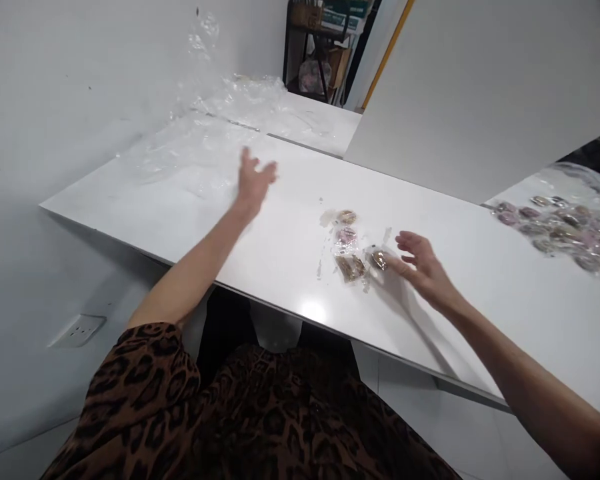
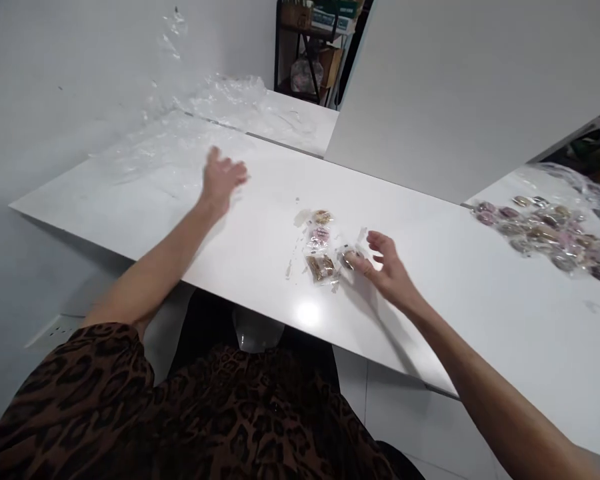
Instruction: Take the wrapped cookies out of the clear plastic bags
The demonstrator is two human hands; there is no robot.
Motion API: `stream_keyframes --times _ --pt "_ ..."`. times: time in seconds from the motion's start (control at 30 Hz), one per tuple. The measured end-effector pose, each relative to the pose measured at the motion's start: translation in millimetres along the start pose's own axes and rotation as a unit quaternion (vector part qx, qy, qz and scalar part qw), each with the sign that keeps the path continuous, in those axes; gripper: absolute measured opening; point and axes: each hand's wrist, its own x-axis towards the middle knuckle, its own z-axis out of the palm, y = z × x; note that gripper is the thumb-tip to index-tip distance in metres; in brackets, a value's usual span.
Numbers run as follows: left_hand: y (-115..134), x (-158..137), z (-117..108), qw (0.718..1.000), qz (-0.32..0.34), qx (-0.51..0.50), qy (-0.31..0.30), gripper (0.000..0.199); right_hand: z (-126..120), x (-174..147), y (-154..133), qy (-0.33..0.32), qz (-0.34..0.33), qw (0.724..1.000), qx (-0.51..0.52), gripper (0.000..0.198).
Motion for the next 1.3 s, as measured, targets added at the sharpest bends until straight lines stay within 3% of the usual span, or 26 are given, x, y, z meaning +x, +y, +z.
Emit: stream_keyframes --times 0.03,0.07,0.1,0.17,0.23,0.27,0.37,0.43,0.53,0.63,0.73,0.77,0.83,0.9,0.97,1.13,1.3 --pt "-9 -22 8 0.991 0.002 0.074 -0.113 0.088 7 -6 4 -0.026 -0.010 0.999 -0.031 0.100" --pt "-16 -43 16 0.961 0.020 0.156 -0.229 0.102 13 -11 8 -0.045 -0.025 0.997 -0.059 0.109" --pt "-21 -61 24 0.916 0.046 0.232 -0.323 0.117 19 -15 13 -0.060 -0.046 0.994 -0.084 0.116" --pt "-26 -86 41 0.814 0.089 0.357 -0.449 0.140 28 -17 20 -0.074 -0.094 0.985 -0.124 0.125" --pt "-29 -96 58 0.733 0.113 0.440 -0.506 0.147 36 -14 25 -0.069 -0.135 0.976 -0.153 0.129" --pt "-30 -98 66 0.706 0.115 0.469 -0.518 0.146 39 -11 25 -0.067 -0.147 0.973 -0.165 0.128" --pt "-36 -95 84 0.665 0.128 0.517 -0.524 0.134 45 0 23 -0.081 -0.154 0.964 -0.200 0.117" --pt "-40 -94 90 0.665 0.158 0.514 -0.518 0.119 46 8 22 -0.098 -0.155 0.958 -0.219 0.107" --pt "-42 -96 90 0.696 0.195 0.453 -0.522 0.096 48 17 24 -0.093 -0.193 0.947 -0.238 0.094" --pt "-38 -94 86 0.743 0.155 0.340 -0.555 0.078 52 20 26 -0.062 -0.253 0.932 -0.250 0.072" --pt "-36 -86 91 0.816 0.129 0.309 -0.471 0.066 57 17 24 -0.031 -0.285 0.919 -0.270 0.054" --pt "-36 -84 95 0.824 0.142 0.334 -0.434 0.065 57 16 22 -0.023 -0.290 0.916 -0.278 0.052" --pt "-39 -80 106 0.799 0.171 0.407 -0.409 0.070 57 14 18 -0.013 -0.299 0.910 -0.287 0.049" --pt "-45 -79 119 0.758 0.170 0.463 -0.427 0.072 54 12 15 -0.011 -0.307 0.907 -0.289 0.048" --pt "-51 -79 129 0.734 0.167 0.487 -0.443 0.068 49 12 16 -0.012 -0.314 0.905 -0.286 0.046" --pt "-61 -83 135 0.728 0.221 0.474 -0.444 0.053 35 21 28 0.056 -0.273 0.926 -0.256 0.037" --pt "-57 -94 127 0.733 0.251 0.512 -0.370 0.038 23 31 36 0.209 -0.105 0.968 -0.093 0.035"
